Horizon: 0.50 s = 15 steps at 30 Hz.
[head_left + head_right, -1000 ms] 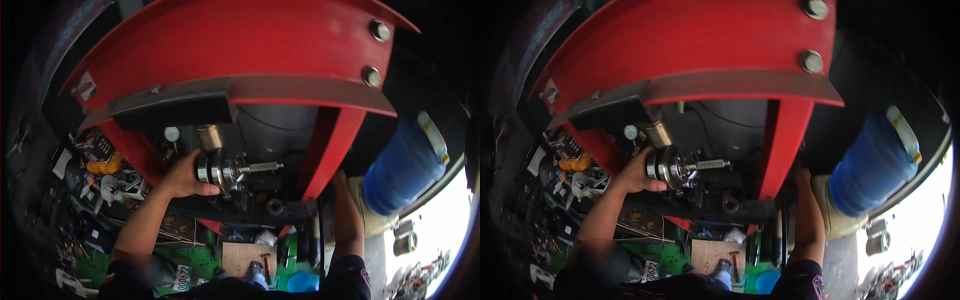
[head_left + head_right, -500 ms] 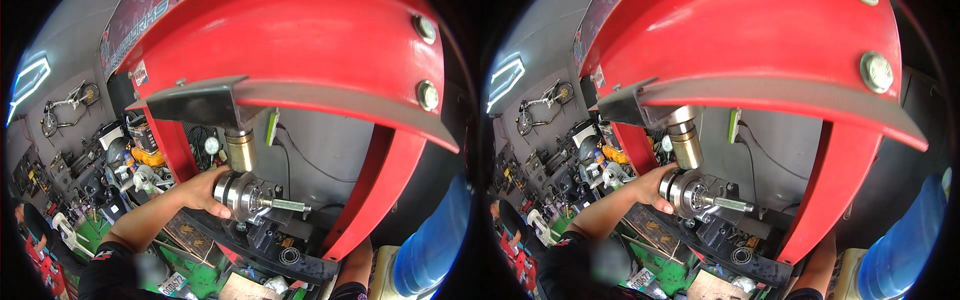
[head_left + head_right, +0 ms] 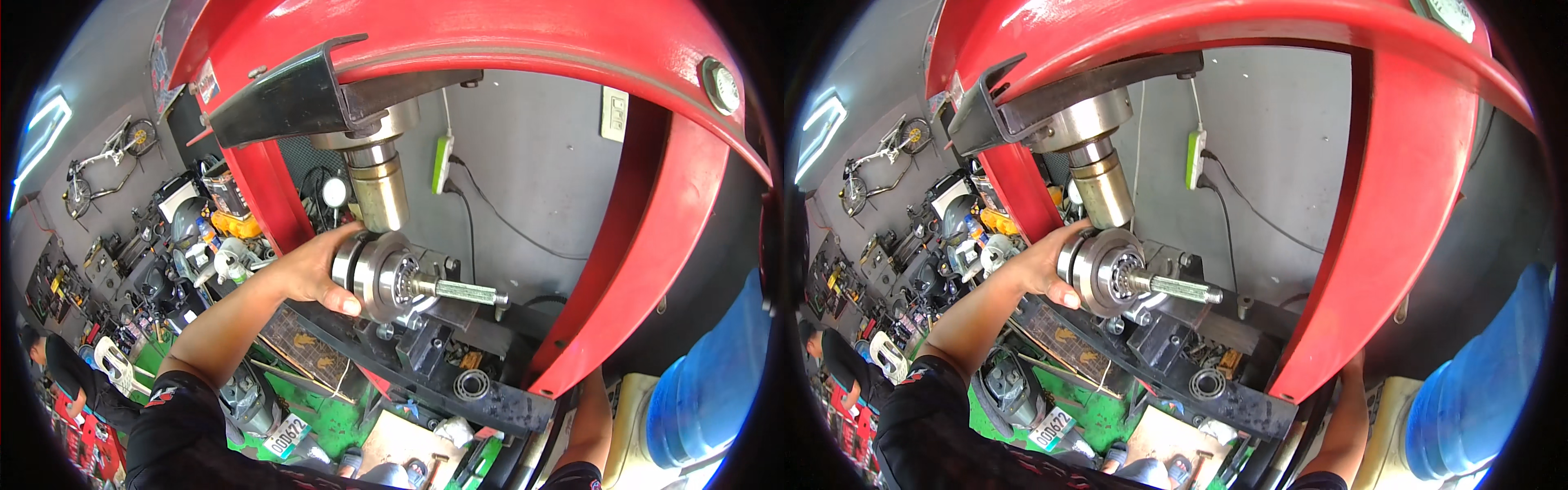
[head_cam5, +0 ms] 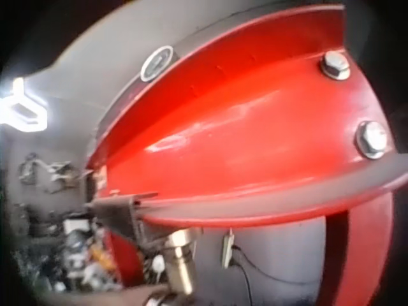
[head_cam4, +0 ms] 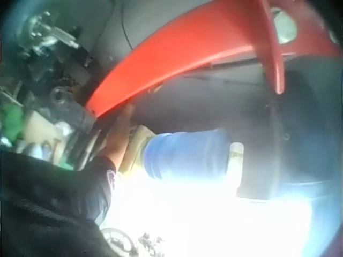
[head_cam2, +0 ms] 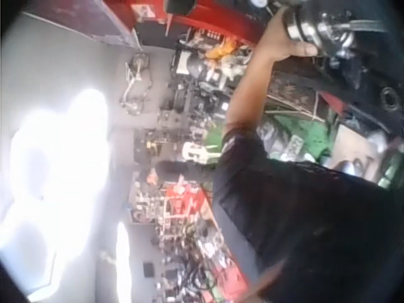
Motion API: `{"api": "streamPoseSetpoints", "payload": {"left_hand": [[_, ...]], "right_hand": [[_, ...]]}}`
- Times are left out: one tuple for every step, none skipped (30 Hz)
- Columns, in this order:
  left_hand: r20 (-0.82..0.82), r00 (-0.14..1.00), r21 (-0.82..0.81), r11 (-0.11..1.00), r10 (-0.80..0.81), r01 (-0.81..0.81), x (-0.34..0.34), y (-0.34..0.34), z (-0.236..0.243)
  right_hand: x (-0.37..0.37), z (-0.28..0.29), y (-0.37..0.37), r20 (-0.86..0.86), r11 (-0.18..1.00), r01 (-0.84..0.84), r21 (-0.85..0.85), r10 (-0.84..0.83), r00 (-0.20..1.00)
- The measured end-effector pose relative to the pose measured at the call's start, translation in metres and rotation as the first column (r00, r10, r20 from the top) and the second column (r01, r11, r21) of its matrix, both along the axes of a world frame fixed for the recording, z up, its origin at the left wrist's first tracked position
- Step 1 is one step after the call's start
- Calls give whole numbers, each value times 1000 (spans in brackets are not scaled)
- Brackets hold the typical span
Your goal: The person measures a cylindrical mechanical component with a caliper and a ruler, then places it on a hydraulic press. They repeatedly measure the part and adjust its position on the press, using the press handle to apply pressure.
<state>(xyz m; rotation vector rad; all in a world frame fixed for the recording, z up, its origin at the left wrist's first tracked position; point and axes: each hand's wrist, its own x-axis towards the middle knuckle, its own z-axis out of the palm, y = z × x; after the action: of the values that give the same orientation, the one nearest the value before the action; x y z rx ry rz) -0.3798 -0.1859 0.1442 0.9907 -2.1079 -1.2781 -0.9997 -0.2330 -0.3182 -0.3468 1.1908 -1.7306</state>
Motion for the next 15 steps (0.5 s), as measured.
{"api": "streamPoseSetpoints", "payload": {"left_hand": [[-19, 1000, 11, 1000, -10, 10, -2, 0, -1], [-39, 999, 21, 999, -23, 24, -5, -1, -1], [-57, 998, 23, 999, -21, 23, -5, 1, 1], [-93, 995, 75, 997, -22, 29, -11, 8, 9], [-97, 995, 65, 997, -33, 40, -9, 4, 5], [-105, 994, 50, 998, -39, 45, -3, 1, 0], [-116, 992, 34, 998, -53, 57, 0, -1, -2], [-149, 985, 18, 996, -88, 92, -5, -3, -2], [-135, 986, -50, 995, -96, 90, -4, -7, -7], [-95, 992, -39, 996, -78, 75, 2, -4, -4], [-49, 996, -20, 997, -70, 69, 8, 2, 0], [-23, 996, -112, 990, -91, 88, 8, -3, -2], [10, 994, -150, 983, -106, 107, 1, -11, -1], [10, 993, -165, 979, -117, 117, -1, -14, -4], [7, 993, -180, 977, -115, 114, 2, -16, -7]], "right_hand": [[-4, 4, 7, 39, 999, 20, -51, -18, 999], [-7, 6, 18, 57, 995, 48, -92, -43, 997], [-5, 17, 22, 46, 989, 71, -132, -65, 997], [-3, 28, 31, 7, 984, 106, -143, -106, 994], [-1, 39, 46, -87, 977, 170, -130, -182, 979], [6, 59, 60, -183, 965, 232, -122, -251, 950], [8, 79, 74, -281, 947, 297, -124, -321, 905], [9, 95, 94, -249, 926, 319, -203, -363, 898], [11, 112, 114, -290, 886, 378, -268, -448, 846], [48, 160, 136, -324, 852, 406, -329, -506, 799], [88, 207, 168, -352, 813, 437, -384, -567, 745], [116, 247, 201, -372, 771, 408, -489, -608, 701], [145, 285, 234, -390, 713, 381, -589, -664, 638], [186, 321, 251, -341, 677, 389, -624, -685, 644], [212, 337, 263, -444, 674, 215, -707, -659, 607]]}}
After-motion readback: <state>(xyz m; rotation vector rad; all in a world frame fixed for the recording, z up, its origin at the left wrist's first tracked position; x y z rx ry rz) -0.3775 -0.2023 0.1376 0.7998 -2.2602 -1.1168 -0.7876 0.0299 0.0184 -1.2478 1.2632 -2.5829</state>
